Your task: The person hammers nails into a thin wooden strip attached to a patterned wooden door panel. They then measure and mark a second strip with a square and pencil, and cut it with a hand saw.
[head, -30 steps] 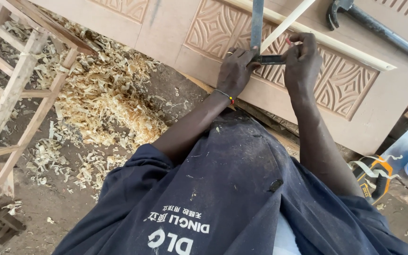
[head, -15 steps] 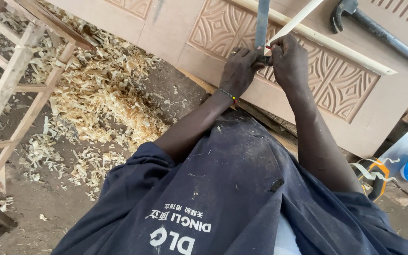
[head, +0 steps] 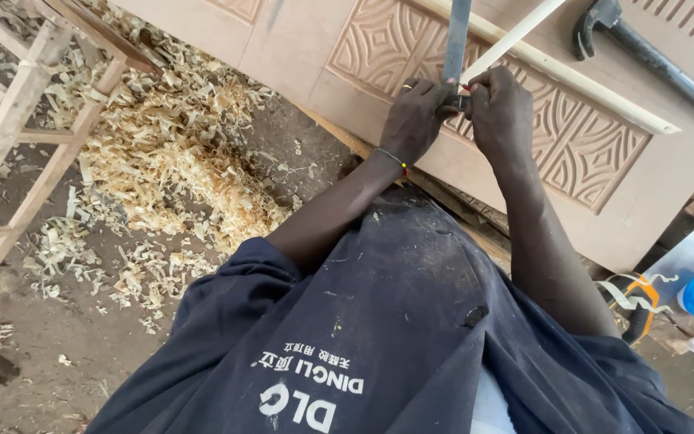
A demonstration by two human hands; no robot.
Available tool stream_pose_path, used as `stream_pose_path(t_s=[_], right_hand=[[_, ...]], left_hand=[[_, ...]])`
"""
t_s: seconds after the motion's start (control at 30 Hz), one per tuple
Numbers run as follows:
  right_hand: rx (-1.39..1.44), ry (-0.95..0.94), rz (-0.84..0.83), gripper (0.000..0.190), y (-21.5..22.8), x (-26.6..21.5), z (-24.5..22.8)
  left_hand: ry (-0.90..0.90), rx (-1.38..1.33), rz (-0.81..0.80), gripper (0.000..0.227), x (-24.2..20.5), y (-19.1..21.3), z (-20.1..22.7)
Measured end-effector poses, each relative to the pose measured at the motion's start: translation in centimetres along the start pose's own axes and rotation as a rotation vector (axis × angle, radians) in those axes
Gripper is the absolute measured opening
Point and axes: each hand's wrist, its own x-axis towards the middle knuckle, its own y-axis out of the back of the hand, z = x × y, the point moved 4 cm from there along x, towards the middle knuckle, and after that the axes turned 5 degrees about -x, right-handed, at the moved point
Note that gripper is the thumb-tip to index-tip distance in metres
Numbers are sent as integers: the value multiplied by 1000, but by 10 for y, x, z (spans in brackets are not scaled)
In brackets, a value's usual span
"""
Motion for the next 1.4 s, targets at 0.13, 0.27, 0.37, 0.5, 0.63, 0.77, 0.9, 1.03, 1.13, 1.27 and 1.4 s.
stream_pose_path(t_s=[0.13, 0.27, 0.37, 0.5, 0.63, 0.77, 0.9, 1.03, 1.13, 1.27, 1.4], right_hand=[[-46, -87, -123, 16, 6, 1, -3], [-66, -72, -111, 14, 6, 10, 2], [50, 44, 46, 11, 3, 13, 4], [-3, 56, 39, 13, -6, 4, 3], [20, -49, 27, 13, -5, -9, -9], [119, -37, 120, 14, -6, 0, 1], [58, 20, 126, 12, -6, 14, 4], [-11, -68, -12, 14, -1, -6, -12], [-87, -128, -105, 17, -1, -7, -11], [-90, -38, -35, 17, 1, 13, 1], [-69, 34, 98, 14, -6, 19, 2]], left_hand=[[19, -9, -15, 32, 2, -4, -2], [17, -3, -4, 34, 3, -2, 0], [36, 9, -4, 38, 2, -3, -4], [4, -8, 23, 24, 3, 2, 4], [-16, -17, 20, 15, 4, 3, 2], [21, -29, 14, 23, 2, 1, 0], [40, 1, -6, 31, 6, 1, 0], [42, -13, 3, 20, 5, 2, 3], [12, -5, -4, 22, 5, 3, 4], [-17, 2, 23, 37, 6, 1, 0], [31, -11, 7, 29, 4, 2, 0]])
